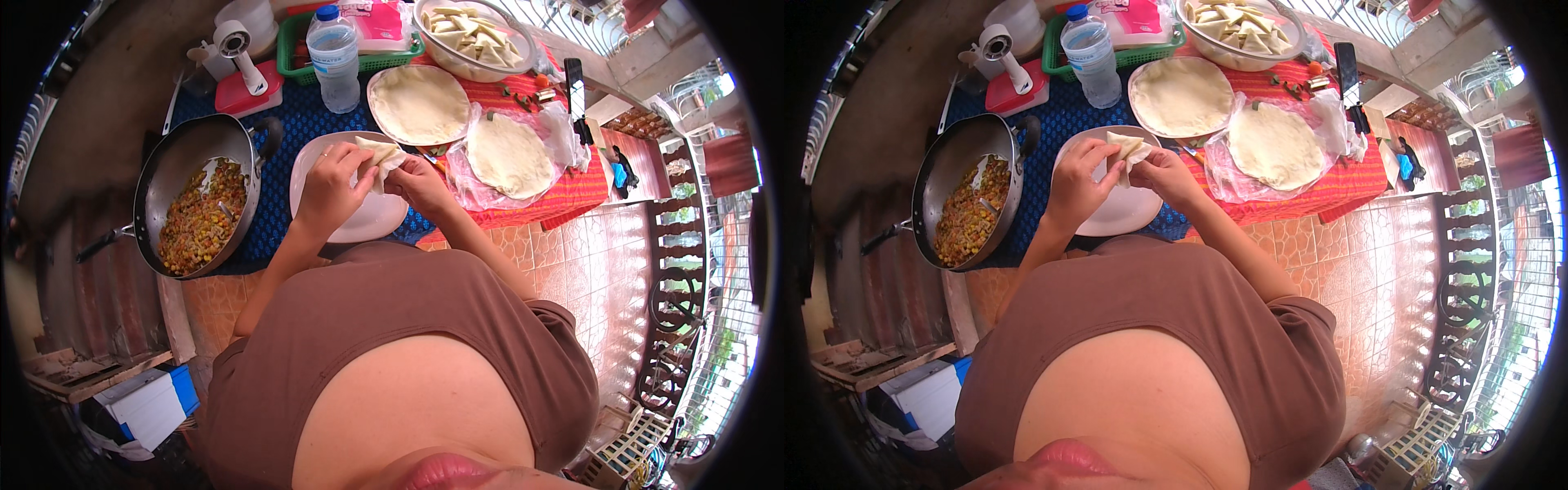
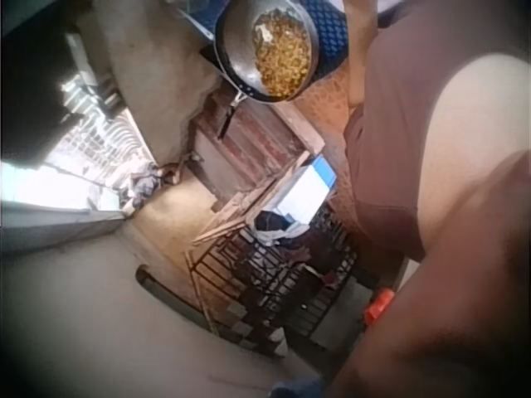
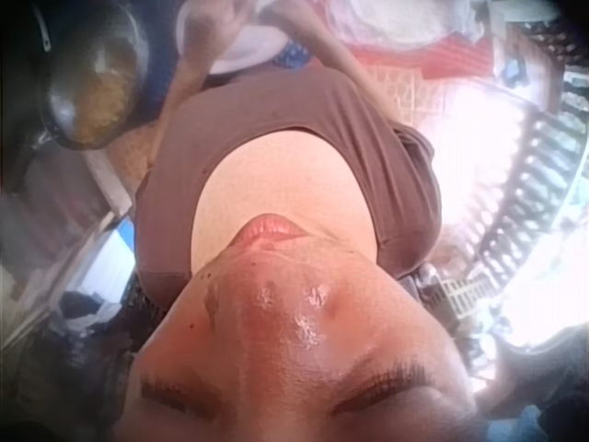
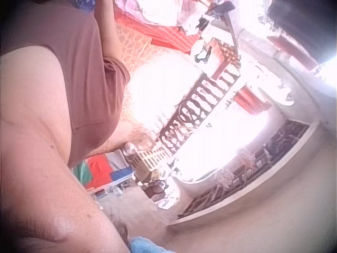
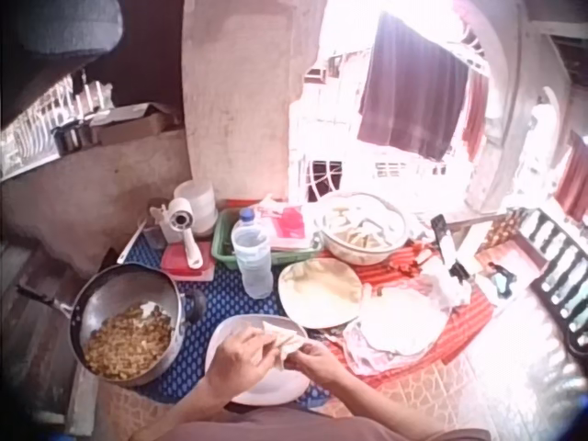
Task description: The person assembles samosas by placing a thin dough wrapper on a plate, scooping a spiced vegetable filling from a pan into the wrapper, and folding the wrapper into a sealed triangular shape. The finished samosas are placed in a bowl.
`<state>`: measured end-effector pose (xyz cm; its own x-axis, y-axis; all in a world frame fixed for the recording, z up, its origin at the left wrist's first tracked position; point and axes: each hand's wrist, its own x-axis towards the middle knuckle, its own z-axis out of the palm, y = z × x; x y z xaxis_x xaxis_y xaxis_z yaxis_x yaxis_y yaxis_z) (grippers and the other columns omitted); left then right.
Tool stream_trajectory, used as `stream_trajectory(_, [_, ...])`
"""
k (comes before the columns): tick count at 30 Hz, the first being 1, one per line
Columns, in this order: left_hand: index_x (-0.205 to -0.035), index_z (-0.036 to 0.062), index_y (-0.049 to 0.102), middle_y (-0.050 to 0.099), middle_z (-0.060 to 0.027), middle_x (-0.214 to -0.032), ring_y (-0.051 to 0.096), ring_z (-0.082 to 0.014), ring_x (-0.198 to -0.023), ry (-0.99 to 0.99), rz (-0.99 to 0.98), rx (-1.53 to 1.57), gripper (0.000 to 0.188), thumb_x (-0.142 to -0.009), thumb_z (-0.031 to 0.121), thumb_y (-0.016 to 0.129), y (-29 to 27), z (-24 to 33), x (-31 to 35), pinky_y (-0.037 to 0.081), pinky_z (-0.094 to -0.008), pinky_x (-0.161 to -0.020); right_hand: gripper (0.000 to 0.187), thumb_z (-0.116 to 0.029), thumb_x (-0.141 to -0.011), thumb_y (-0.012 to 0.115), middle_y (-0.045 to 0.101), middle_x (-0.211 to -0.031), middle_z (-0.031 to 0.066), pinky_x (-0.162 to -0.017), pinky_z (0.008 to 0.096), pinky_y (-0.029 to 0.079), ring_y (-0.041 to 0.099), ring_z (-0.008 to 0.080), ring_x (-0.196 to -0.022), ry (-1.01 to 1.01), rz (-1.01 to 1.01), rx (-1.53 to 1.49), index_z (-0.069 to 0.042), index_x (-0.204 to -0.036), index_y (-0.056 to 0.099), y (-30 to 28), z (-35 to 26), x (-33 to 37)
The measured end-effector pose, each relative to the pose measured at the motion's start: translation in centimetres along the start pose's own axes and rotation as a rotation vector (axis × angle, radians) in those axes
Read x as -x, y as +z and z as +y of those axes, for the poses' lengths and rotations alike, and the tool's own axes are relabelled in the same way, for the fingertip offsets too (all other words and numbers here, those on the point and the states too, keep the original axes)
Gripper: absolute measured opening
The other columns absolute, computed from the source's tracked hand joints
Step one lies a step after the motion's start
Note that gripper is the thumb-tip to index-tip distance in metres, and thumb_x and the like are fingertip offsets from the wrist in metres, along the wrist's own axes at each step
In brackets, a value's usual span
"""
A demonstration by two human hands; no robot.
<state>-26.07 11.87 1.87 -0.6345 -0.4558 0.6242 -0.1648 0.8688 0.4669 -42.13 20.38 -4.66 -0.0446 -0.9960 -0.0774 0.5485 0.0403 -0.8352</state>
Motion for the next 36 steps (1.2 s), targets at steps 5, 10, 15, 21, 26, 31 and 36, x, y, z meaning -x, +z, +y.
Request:
stream_trajectory(5, [-0.092,0.0027,0.067,0.062,-0.0082,-0.085,0.063,-0.0195,-0.073,-0.075,-0.048,0.02,0.017,-0.076,0.0,0.067,0.5,-0.4,0.3,0.051,-0.0272,-0.064,0.027,-0.019,-0.091,0.061,0.065,-0.103,0.0038,-0.084,0.0287,0.053,0.063,0.0126,-0.093,-0.028,0.064,0.11,-0.002,-0.113,0.061,0.8,-0.9,0.0])
stream_trajectory(10, [-0.099,-0.0014,0.065,0.064,-0.0042,-0.085,0.064,-0.0122,-0.077,-0.438,-0.148,0.527,0.017,-0.083,-0.001,0.063,0.7,-1.1,0.8,0.052,-0.024,-0.071,0.031,-0.022,-0.086,0.069,0.066,-0.1,0.0049,-0.077,0.0265,0.054,0.064,0.0114,-0.089,-0.033,0.139,0.228,-0.002,-0.109,0.064,2.0,-1.6,0.1])
stream_trajectory(15, [-0.105,-0.0046,0.062,0.066,-0.0067,-0.092,0.064,-0.0111,-0.082,-0.61,-0.277,0.852,0.018,-0.089,0.002,0.058,0.8,-2.5,1.1,0.053,-0.024,-0.074,0.036,-0.021,-0.086,0.068,0.066,-0.102,0.0047,-0.075,0.0241,0.053,0.063,0.0094,-0.087,-0.037,0.123,0.176,-0.003,-0.116,0.06,2.6,-2.0,0.2])
stream_trajectory(21, [-0.102,-0.0038,0.062,0.066,-0.0074,-0.093,0.064,-0.0108,-0.082,-0.607,-0.191,0.903,0.015,-0.09,0.004,0.058,1.1,-2.2,1.5,0.053,-0.0239,-0.073,0.04,-0.019,-0.084,0.069,0.065,-0.099,0.005,-0.071,0.0249,0.054,0.064,0.0117,-0.087,-0.064,0.113,0.097,-0.002,-0.118,0.056,2.0,-1.3,-0.3])
stream_trajectory(26, [-0.098,-0.0015,0.064,0.065,-0.006,-0.09,0.064,-0.0105,-0.078,-0.416,-0.1,0.574,0.011,-0.088,0.003,0.06,1.1,-0.8,1.3,0.053,-0.0231,-0.072,0.027,-0.013,-0.084,0.065,0.064,-0.091,0.0059,-0.065,0.0247,0.053,0.064,0.0123,-0.079,-0.126,0.161,0.082,-0.002,-0.107,0.057,1.5,0.0,-0.9])
stream_trajectory(31, [-0.095,0.0008,0.064,0.064,-0.0066,-0.09,0.064,-0.0102,-0.077,-0.414,-0.069,0.536,0.011,-0.085,0.004,0.064,0.5,-0.1,1.1,0.052,-0.0232,-0.069,0.017,-0.008,-0.083,0.06,0.063,-0.087,0.0081,-0.059,0.0244,0.052,0.063,0.0122,-0.07,-0.183,0.227,0.135,-0.001,-0.099,0.056,2.3,0.5,-1.7])
stream_trajectory(36, [-0.093,0.0016,0.064,0.064,-0.0053,-0.085,0.064,-0.0092,-0.075,-0.517,-0.073,0.47,0.013,-0.083,0.009,0.068,0.2,0.8,0.9,0.051,-0.0226,-0.066,0.016,-0.006,-0.084,0.057,0.063,-0.089,0.0084,-0.06,0.0256,0.054,0.063,0.0131,-0.072,-0.24,0.3,0.086,-0.001,-0.098,0.057,2.7,0.0,-2.0])
